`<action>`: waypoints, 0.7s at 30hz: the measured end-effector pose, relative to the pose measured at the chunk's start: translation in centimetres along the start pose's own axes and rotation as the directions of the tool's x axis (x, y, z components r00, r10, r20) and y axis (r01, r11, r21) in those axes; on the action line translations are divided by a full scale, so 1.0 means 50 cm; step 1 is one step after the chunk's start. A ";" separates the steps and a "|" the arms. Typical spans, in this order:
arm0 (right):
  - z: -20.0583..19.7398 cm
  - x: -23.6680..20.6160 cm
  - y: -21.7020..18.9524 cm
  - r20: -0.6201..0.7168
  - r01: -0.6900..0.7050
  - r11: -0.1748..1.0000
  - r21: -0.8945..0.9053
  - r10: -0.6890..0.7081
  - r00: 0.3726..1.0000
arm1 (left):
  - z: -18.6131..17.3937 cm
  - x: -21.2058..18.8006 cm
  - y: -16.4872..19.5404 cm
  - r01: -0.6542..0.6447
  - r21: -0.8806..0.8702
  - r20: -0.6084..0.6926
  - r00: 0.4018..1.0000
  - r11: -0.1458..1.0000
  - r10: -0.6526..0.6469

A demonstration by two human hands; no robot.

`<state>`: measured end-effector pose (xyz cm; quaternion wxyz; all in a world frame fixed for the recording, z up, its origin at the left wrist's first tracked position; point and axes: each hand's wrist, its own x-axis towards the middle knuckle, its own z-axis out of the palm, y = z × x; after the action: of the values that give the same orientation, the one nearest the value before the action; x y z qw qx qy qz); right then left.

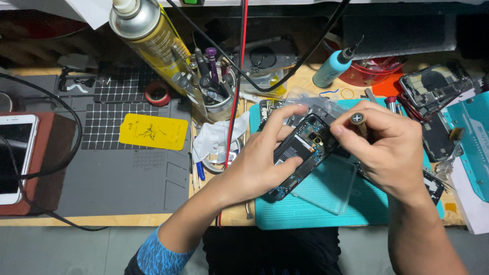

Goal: The person disassembles a mobile phone on a repair bench, using a screwdriver to remove screws and a plastic pry tool to separate the back cover. They carefully lift and disconnect internal components, including the battery and camera module, and place removed parts on the work surface.

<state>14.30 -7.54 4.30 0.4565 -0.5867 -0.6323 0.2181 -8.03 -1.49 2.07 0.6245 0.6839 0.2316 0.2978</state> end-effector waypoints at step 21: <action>0.085 0.011 -0.016 -0.131 -0.146 0.977 0.159 0.167 0.977 | 0.044 0.042 -0.111 -0.096 -0.636 -0.209 0.977 0.766 -0.052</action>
<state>10.40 -6.11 3.05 0.5244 -0.6133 -0.5318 0.2571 -4.70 -1.01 -3.27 0.7884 0.3955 0.1734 0.4380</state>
